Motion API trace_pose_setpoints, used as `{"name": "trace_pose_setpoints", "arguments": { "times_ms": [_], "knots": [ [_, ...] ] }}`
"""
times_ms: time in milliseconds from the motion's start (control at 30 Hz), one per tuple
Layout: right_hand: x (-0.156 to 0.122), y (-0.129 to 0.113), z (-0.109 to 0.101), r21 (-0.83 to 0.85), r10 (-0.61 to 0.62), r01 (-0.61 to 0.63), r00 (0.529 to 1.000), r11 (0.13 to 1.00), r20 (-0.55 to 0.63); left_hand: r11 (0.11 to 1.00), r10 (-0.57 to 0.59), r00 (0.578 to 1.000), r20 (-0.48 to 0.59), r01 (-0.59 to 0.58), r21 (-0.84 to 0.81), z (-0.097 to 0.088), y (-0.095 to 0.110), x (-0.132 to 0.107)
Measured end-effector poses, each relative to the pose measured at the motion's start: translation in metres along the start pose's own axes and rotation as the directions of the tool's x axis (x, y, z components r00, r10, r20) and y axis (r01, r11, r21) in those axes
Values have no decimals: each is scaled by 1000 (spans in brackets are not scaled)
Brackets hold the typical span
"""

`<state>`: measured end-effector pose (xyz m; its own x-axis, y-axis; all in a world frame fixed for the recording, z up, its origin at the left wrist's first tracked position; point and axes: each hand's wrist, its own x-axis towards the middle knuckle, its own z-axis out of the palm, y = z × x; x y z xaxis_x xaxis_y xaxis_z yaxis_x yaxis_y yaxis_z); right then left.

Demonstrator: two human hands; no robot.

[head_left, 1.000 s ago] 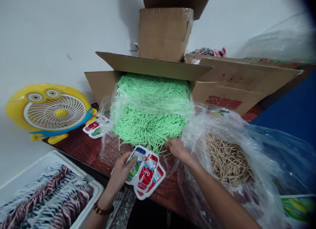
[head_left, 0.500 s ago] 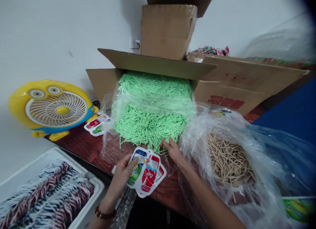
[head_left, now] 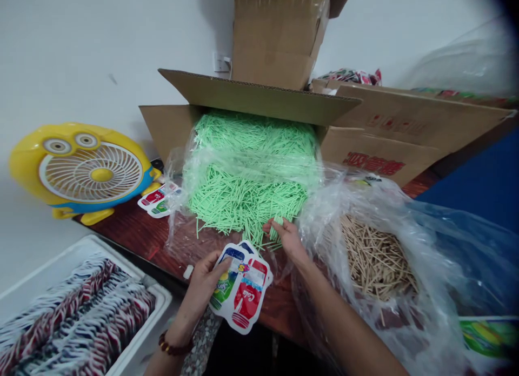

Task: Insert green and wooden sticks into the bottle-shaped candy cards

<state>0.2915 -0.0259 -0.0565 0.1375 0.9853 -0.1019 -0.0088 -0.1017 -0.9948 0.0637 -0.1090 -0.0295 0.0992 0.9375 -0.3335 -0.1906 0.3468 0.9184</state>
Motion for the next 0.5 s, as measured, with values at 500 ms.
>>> {"name": "trace_pose_setpoints", "arguments": {
  "times_ms": [500],
  "knots": [
    [22, -17, -7, -251, 182, -145, 975, 957, 128, 996, -75, 997, 3, 75, -54, 0, -1, -5]
  ]
}}
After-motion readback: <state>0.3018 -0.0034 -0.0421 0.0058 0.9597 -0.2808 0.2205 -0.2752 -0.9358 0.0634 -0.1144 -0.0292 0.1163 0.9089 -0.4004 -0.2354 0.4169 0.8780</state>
